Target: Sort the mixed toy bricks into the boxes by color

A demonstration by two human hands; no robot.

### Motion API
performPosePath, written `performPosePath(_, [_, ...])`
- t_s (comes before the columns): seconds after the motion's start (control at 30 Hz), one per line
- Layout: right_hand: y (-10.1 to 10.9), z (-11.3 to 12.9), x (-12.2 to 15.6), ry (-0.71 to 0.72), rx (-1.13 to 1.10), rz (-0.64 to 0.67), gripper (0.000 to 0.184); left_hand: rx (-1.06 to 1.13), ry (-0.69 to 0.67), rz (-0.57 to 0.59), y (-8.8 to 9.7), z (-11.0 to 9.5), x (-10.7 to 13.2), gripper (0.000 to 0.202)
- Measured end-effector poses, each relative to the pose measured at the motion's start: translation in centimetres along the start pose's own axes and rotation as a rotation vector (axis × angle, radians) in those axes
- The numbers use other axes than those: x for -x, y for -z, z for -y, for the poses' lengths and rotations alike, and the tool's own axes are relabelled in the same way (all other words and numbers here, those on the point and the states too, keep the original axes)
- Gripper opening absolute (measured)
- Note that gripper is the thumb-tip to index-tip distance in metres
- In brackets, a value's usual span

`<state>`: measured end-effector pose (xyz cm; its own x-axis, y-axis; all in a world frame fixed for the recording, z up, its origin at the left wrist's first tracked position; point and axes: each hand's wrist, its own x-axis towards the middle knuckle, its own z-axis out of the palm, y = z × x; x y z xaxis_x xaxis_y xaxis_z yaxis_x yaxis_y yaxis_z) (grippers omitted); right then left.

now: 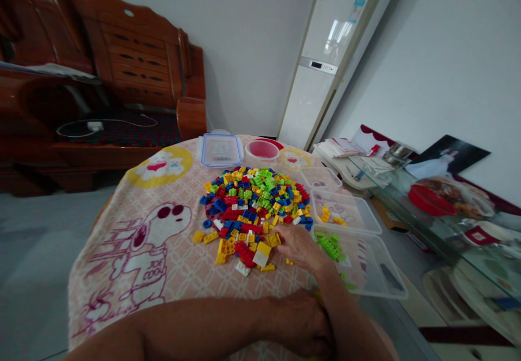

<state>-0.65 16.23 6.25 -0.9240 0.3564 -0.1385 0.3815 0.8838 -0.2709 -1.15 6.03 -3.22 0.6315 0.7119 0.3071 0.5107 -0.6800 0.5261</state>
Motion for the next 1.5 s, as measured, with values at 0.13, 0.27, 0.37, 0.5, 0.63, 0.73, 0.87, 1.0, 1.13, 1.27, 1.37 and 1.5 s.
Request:
performPosePath(0.13, [0.2, -0.6, 0.2, -0.069, -0.06, -0.107, 0.022, -0.006, -0.019, 0.047, 0.4, -0.3, 0.2, 0.018])
performPosePath(0.27, [0.9, -2.7, 0.4, -0.19, -0.064, -0.31, 0.026, 0.006, -0.017, 0.082, 0.9, -0.7, 0.1, 0.014])
performPosePath(0.37, [1.6, -4.8, 0.8, -0.308, -0.06, -0.495, 0.026, -0.012, -0.011, 0.104, 1.1, -0.8, -0.1, 0.015])
performPosePath(0.5, [2.6, -7.6, 1.9, -0.441, -0.031, -0.73, 0.032, -0.043, -0.001, 0.107, 0.9, -0.7, -0.4, 0.014])
performPosePath(0.63, [3.2, -9.6, 2.8, -0.614, 0.069, -0.716, 0.034, -0.053, -0.011, 0.097, 0.7, -0.5, -0.4, 0.013])
performPosePath(0.73, [3.1, -10.2, 3.0, -0.698, 0.128, -0.587, 0.031, -0.054, -0.003, 0.093, 0.6, -0.5, -0.3, 0.014])
performPosePath(0.87, [2.7, -9.9, 2.6, -0.589, 0.089, -0.61, 0.03, -0.058, 0.006, 0.078, 0.7, -0.6, -0.3, 0.014])
performPosePath(1.0, [2.6, -8.0, 2.1, -0.333, -0.091, -0.67, 0.031, -0.044, -0.002, 0.083, 0.9, -0.7, -0.3, 0.014])
performPosePath(1.13, [2.3, -5.4, 2.0, -0.119, -0.288, -0.456, 0.025, -0.028, -0.008, 0.094, 0.8, -0.6, -0.3, 0.014])
performPosePath(1.27, [1.7, -3.1, 2.4, -0.034, -0.222, -0.164, 0.014, -0.027, -0.004, 0.09, 0.5, -0.5, -0.2, 0.016])
performPosePath(1.37, [1.2, -1.9, 2.5, -0.038, -0.102, 0.027, 0.006, -0.024, -0.003, 0.08, 0.4, -0.4, -0.1, 0.015])
performPosePath(1.5, [0.6, -1.1, 2.4, -0.021, 0.026, 0.095, 0.003, -0.021, 0.005, 0.077, 0.3, -0.2, -0.1, 0.014])
